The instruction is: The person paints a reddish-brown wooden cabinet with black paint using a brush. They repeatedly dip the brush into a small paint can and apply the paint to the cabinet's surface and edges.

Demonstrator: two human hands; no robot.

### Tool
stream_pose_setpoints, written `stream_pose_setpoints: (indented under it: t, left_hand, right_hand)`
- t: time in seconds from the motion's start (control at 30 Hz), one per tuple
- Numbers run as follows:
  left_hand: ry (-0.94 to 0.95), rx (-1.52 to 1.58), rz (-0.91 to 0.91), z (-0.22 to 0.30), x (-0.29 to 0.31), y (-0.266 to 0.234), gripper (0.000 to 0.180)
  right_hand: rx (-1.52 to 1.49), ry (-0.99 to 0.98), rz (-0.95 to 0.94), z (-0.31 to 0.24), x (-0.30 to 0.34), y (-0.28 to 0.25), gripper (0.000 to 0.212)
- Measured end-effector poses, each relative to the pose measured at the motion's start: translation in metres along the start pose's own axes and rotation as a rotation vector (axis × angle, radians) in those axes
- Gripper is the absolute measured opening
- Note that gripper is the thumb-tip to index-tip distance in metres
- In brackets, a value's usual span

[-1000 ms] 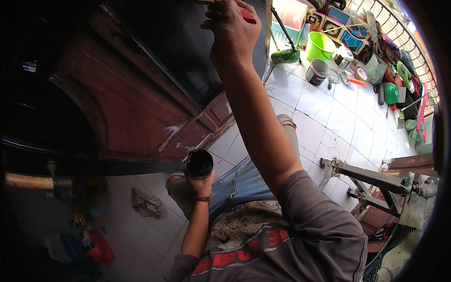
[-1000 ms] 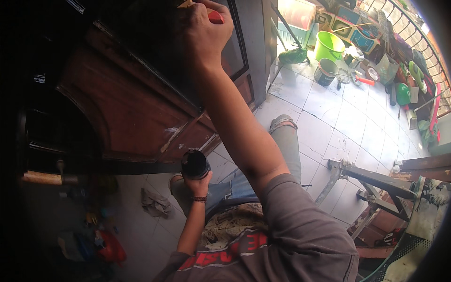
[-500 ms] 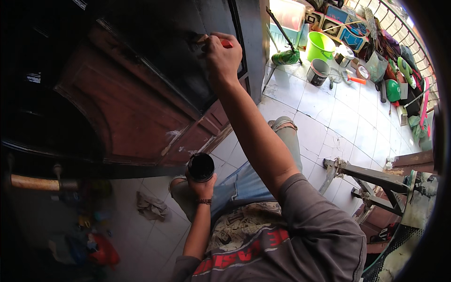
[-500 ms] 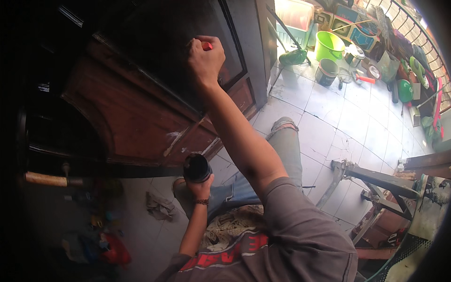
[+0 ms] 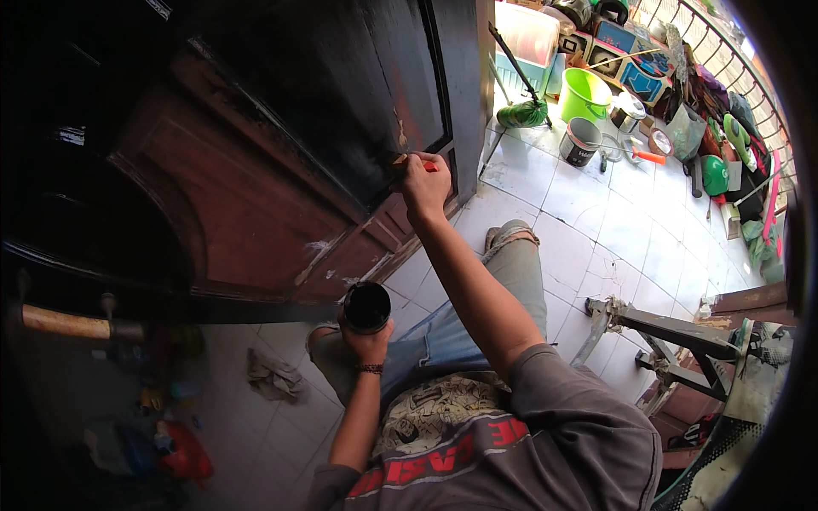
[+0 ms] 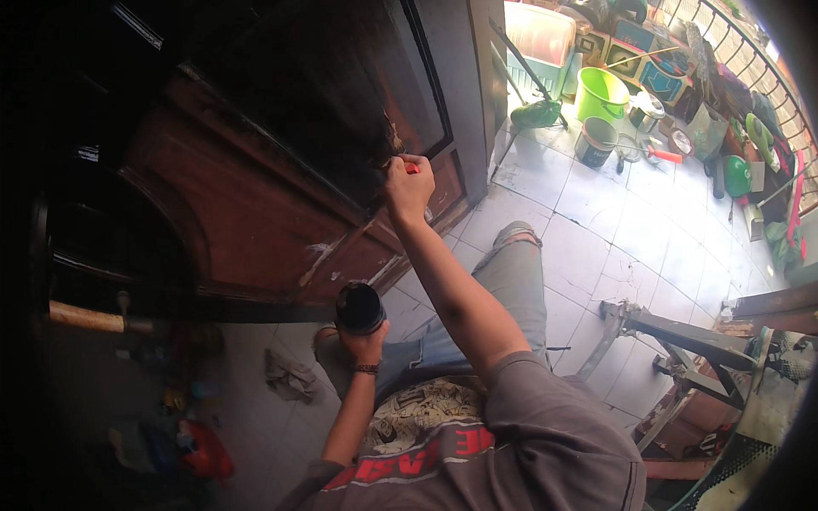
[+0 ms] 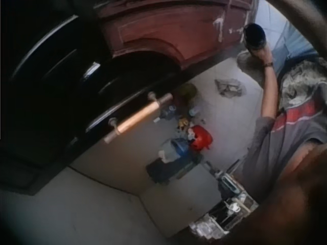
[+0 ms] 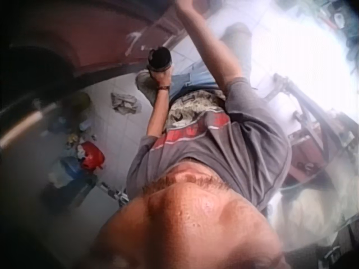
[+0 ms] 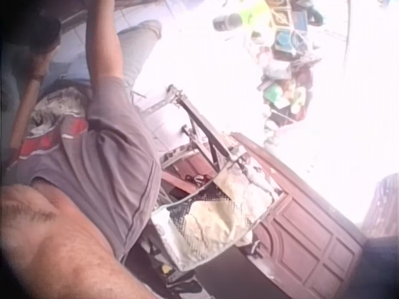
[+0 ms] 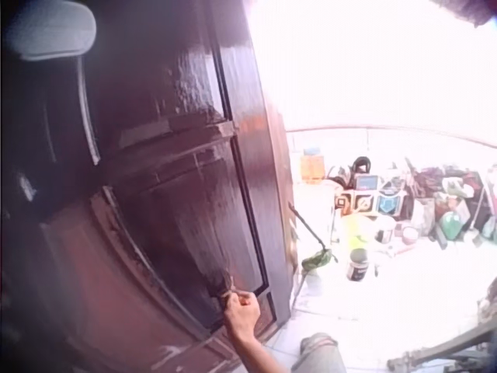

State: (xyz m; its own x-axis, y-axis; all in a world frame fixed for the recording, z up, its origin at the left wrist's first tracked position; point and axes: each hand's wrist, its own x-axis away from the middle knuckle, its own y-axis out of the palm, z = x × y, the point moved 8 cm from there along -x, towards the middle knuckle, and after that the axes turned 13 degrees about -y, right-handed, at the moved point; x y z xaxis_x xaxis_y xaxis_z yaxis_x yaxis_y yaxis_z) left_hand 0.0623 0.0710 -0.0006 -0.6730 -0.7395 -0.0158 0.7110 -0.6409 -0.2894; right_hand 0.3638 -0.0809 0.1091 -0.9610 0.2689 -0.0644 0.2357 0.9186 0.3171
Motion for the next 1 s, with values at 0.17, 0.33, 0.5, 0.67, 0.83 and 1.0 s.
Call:
stream_pose_setpoints:
  t: [0.17,0.33,0.5,0.67,0.83,1.0]
  left_hand:
    - [-0.001,-0.051,0.019,-0.005,0.0,-0.004,0.09]
    - [-0.014,-0.069,0.03,-0.002,0.0,-0.008,0.089]
    - [-0.014,0.007,0.018,0.004,-0.001,-0.004,0.092]
    - [-0.04,0.027,0.009,0.003,0.004,-0.005,0.094]
    - [-0.014,-0.074,0.005,0.0,0.001,-0.005,0.088]
    - [-0.003,-0.034,0.019,0.013,0.001,-0.004,0.097]
  right_hand:
    - [-0.491,-0.222,-0.156,-0.178,-0.023,0.069,0.026]
    - [-0.842,-0.4,-0.187,-0.235,-0.021,0.066,0.029]
    - [-0.529,-0.14,-0.031,0.003,-0.016,0.001,0.026]
    - [-0.129,0.03,0.053,0.054,-0.013,-0.024,0.021]
    - [-0.636,-0.319,-0.213,-0.156,-0.039,0.047,0.029]
    - [-0.794,-0.126,-0.187,-0.097,-0.027,0.023,0.031]
